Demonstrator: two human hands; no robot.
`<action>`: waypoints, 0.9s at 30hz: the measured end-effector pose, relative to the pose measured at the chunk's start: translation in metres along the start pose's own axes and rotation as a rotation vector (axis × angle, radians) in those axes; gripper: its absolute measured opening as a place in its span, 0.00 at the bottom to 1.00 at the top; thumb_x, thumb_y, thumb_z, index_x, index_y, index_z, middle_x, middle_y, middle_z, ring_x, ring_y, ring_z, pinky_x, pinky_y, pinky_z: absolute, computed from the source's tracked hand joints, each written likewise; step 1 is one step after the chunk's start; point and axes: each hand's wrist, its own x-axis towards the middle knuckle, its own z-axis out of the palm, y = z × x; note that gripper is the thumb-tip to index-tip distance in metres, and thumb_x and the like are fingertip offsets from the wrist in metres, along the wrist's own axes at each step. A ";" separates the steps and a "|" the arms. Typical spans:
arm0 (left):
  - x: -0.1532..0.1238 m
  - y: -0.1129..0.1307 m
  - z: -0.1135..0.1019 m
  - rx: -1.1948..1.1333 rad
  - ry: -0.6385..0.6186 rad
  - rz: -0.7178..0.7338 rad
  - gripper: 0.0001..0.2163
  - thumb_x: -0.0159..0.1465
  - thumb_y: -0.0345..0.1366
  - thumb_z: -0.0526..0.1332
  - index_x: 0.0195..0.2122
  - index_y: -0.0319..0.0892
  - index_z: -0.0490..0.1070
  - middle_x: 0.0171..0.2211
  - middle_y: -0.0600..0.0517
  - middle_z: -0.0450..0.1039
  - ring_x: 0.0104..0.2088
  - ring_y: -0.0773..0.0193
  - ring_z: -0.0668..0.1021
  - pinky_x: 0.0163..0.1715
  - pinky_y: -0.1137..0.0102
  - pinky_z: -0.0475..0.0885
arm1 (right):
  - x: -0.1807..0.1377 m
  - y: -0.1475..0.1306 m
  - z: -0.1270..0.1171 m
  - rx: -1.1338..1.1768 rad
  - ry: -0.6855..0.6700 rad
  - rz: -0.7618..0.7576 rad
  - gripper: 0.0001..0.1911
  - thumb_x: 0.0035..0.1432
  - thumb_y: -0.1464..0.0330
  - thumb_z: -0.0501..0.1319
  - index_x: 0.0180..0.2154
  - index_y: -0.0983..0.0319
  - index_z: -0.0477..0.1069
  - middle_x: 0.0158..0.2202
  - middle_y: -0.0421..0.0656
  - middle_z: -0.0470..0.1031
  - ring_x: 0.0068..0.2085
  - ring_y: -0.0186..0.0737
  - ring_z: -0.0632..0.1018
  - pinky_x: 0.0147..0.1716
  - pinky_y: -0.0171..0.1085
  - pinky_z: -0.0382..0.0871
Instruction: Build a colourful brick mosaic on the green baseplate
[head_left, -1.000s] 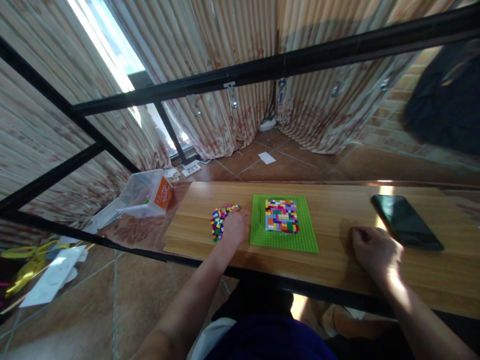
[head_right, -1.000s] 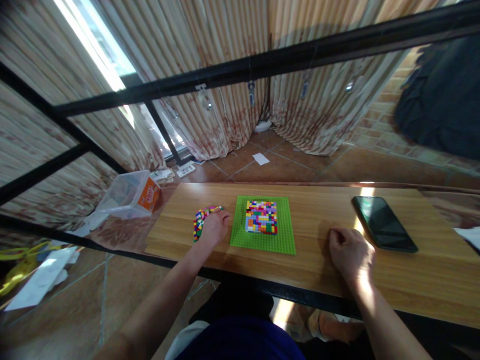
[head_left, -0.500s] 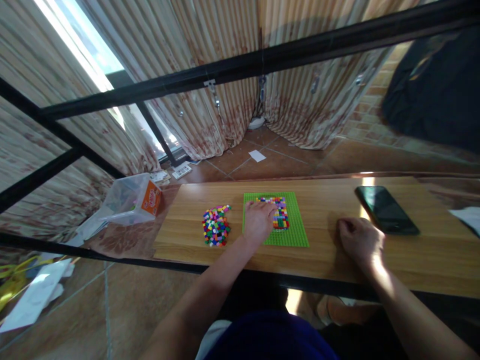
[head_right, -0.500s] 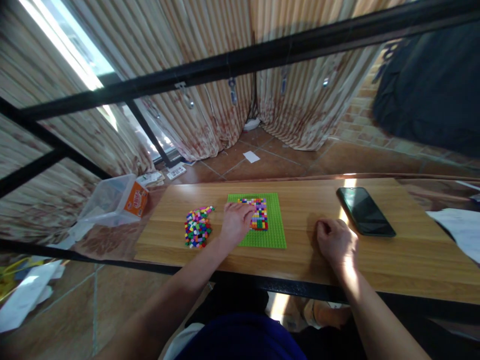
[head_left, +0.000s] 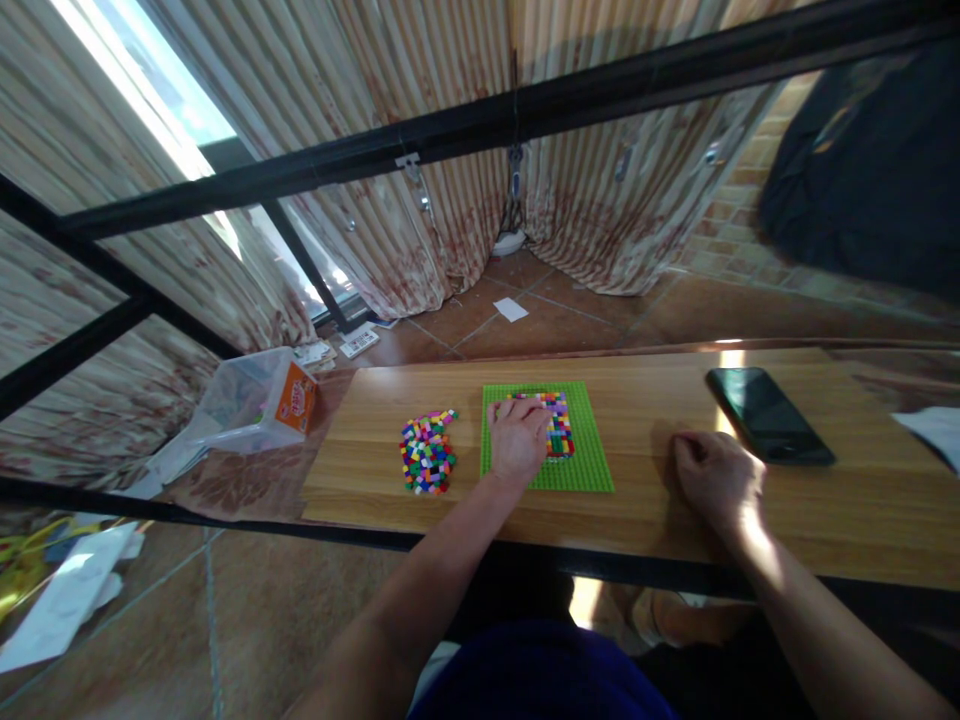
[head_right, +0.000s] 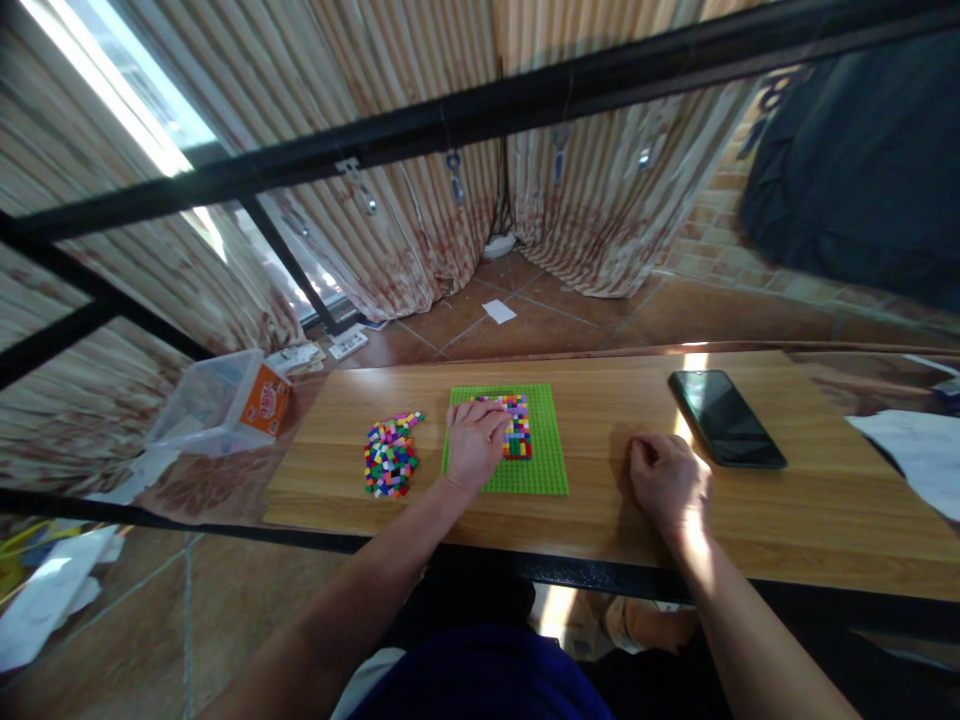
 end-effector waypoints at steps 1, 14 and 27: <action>-0.001 0.000 0.000 0.012 -0.003 0.007 0.11 0.71 0.36 0.56 0.41 0.51 0.80 0.48 0.54 0.79 0.49 0.58 0.73 0.53 0.57 0.62 | 0.000 0.000 0.000 -0.005 -0.002 0.001 0.16 0.57 0.61 0.55 0.33 0.62 0.79 0.33 0.49 0.78 0.33 0.44 0.74 0.31 0.40 0.63; -0.014 -0.003 0.006 0.125 0.048 0.199 0.14 0.71 0.35 0.53 0.51 0.41 0.75 0.53 0.46 0.76 0.53 0.54 0.73 0.54 0.57 0.69 | -0.001 0.003 0.001 -0.032 -0.011 0.003 0.17 0.59 0.60 0.55 0.34 0.63 0.79 0.33 0.49 0.78 0.33 0.43 0.74 0.31 0.39 0.63; -0.018 0.000 0.009 0.234 0.008 0.213 0.17 0.72 0.37 0.51 0.56 0.35 0.72 0.56 0.42 0.73 0.54 0.53 0.72 0.56 0.57 0.67 | -0.001 0.002 -0.003 -0.049 -0.058 0.041 0.19 0.59 0.59 0.55 0.35 0.63 0.79 0.36 0.50 0.79 0.35 0.41 0.73 0.33 0.37 0.61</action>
